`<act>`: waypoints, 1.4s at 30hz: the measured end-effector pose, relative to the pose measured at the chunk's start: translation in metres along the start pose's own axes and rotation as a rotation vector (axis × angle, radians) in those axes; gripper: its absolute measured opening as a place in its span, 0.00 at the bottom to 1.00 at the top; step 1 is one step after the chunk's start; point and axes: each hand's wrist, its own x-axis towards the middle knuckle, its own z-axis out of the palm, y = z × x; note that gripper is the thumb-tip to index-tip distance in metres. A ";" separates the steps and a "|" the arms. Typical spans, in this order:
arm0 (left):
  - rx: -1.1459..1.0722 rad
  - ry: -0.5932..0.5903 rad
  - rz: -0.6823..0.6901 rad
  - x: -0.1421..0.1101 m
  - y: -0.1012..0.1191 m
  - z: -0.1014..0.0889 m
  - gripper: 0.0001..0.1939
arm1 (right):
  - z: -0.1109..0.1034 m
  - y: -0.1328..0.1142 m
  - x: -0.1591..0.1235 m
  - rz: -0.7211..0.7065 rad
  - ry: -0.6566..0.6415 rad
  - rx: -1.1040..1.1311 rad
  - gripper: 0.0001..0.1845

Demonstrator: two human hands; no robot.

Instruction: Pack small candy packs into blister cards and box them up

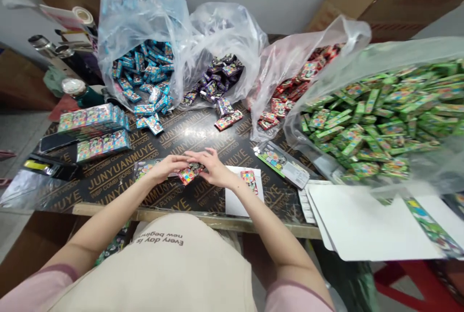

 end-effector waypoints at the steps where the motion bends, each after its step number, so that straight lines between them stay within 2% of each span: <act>1: -0.034 -0.040 -0.025 0.000 0.000 0.001 0.22 | 0.000 -0.006 0.002 -0.023 0.007 0.004 0.37; 2: -0.069 -0.033 -0.037 0.000 0.000 0.002 0.20 | 0.000 -0.010 0.004 -0.022 0.044 0.004 0.37; 4: -0.168 0.072 -0.043 0.000 -0.003 0.004 0.18 | 0.002 -0.012 0.005 0.020 0.149 0.002 0.39; 6: -0.263 0.157 -0.045 0.001 -0.006 0.005 0.20 | 0.007 -0.011 0.006 0.067 0.217 -0.005 0.46; 8: -0.298 0.159 -0.037 0.001 -0.008 0.006 0.21 | 0.016 -0.011 0.006 0.089 0.226 -0.021 0.50; 10: -0.242 0.121 -0.017 -0.001 -0.008 0.004 0.23 | 0.024 -0.012 0.007 0.102 0.247 -0.035 0.46; 12: -0.057 0.159 0.068 -0.004 -0.009 -0.002 0.27 | 0.028 -0.011 0.005 0.119 0.301 -0.071 0.42; 13: 0.102 0.204 0.146 -0.006 -0.010 -0.007 0.30 | 0.029 -0.009 0.004 0.131 0.332 -0.106 0.41; 16: 0.735 0.307 0.387 -0.013 -0.020 -0.027 0.44 | 0.031 0.004 -0.002 0.182 0.375 -0.244 0.37; 18: 1.063 0.250 0.440 -0.015 -0.030 -0.039 0.53 | 0.034 0.012 -0.007 0.207 0.360 -0.301 0.35; 20: 1.196 0.202 0.443 -0.016 -0.039 -0.046 0.55 | 0.040 0.016 -0.011 0.210 0.320 -0.302 0.34; 24: 1.139 0.214 0.520 -0.016 -0.043 -0.047 0.59 | 0.050 0.016 -0.010 0.202 0.255 -0.116 0.40; 28: 1.072 0.120 0.587 -0.019 -0.037 -0.046 0.59 | 0.050 0.016 -0.006 0.208 0.131 0.088 0.50; 31: 1.052 0.150 0.587 -0.019 -0.035 -0.045 0.58 | 0.048 0.009 -0.008 0.300 0.167 0.065 0.59; 33: 1.044 0.226 0.579 -0.014 -0.037 -0.043 0.57 | 0.050 0.000 -0.012 0.347 0.254 0.006 0.58; 35: 1.054 0.251 0.593 -0.007 -0.039 -0.039 0.58 | 0.053 -0.007 -0.015 0.294 0.237 -0.023 0.48; 37: 1.077 0.248 0.617 0.000 -0.041 -0.034 0.58 | 0.048 -0.007 -0.021 0.238 0.179 -0.064 0.41; 38: 1.094 0.245 0.623 0.002 -0.042 -0.031 0.58 | 0.040 -0.002 -0.026 0.256 0.184 -0.107 0.40; 40: 1.142 0.236 0.606 0.006 -0.044 -0.026 0.56 | 0.011 0.019 -0.043 0.427 0.312 -0.250 0.40; 42: 1.206 0.225 0.568 0.009 -0.050 -0.023 0.55 | -0.034 0.052 -0.070 0.739 0.551 -0.440 0.42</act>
